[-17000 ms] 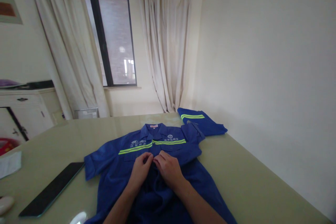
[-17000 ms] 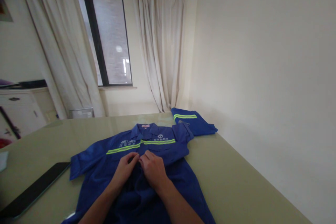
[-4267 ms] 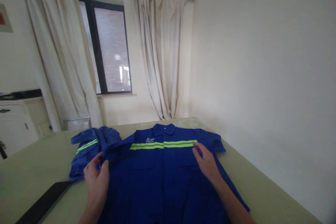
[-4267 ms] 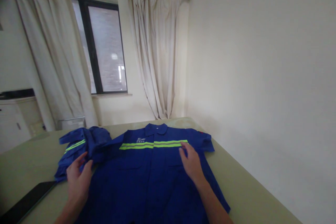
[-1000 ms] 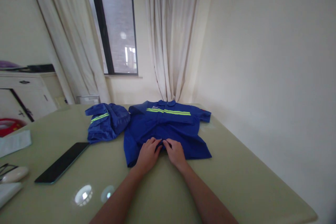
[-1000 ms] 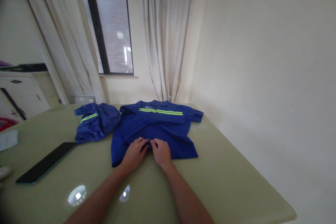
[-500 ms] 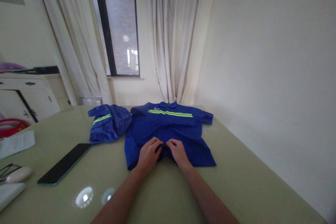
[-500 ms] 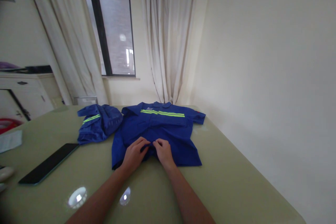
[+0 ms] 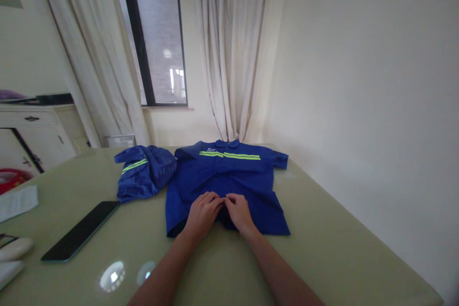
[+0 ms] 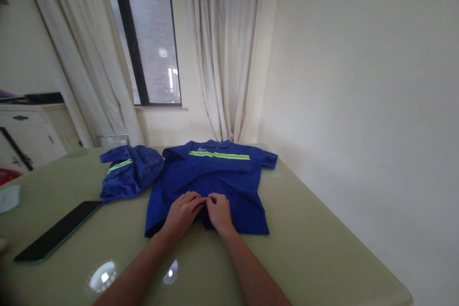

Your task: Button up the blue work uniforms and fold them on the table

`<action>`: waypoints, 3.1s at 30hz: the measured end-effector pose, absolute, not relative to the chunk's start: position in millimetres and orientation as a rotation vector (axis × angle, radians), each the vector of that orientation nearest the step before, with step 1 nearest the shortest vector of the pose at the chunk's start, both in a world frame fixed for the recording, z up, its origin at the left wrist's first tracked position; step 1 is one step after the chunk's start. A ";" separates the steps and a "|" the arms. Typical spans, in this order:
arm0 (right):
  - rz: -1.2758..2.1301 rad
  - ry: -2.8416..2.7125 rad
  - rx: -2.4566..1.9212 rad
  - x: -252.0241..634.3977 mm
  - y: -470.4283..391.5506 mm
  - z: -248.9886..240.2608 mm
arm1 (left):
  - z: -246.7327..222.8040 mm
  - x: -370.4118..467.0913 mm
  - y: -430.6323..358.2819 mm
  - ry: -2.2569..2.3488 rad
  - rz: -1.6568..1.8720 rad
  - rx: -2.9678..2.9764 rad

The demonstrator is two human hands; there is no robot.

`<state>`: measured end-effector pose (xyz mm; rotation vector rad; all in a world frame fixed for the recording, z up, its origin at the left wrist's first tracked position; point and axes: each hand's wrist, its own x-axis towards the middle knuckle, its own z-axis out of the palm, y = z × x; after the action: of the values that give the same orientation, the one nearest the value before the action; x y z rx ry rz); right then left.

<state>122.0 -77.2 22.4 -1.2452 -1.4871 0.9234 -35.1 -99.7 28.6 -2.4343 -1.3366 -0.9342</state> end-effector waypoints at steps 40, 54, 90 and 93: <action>1.135 -1.480 -1.162 146.5 -83.2 51.6 | 21.9 -32.4 -114.0 -1.627 -0.826 -2.771; 0.548 -1.969 -1.520 138.5 -86.3 35.4 | 14.4 -34.4 -103.1 -1.780 -1.077 -2.716; 0.294 -2.280 -1.282 141.4 -89.9 40.4 | 15.3 -36.1 -89.1 -2.313 -1.225 -2.517; 0.329 -2.230 -1.302 140.3 -87.5 38.3 | 14.4 -34.8 -90.5 -2.317 -1.275 -2.492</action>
<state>140.3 -87.5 38.3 -1.3019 -2.2297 0.3286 -34.8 -90.5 14.4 -2.4915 -2.3173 -1.2751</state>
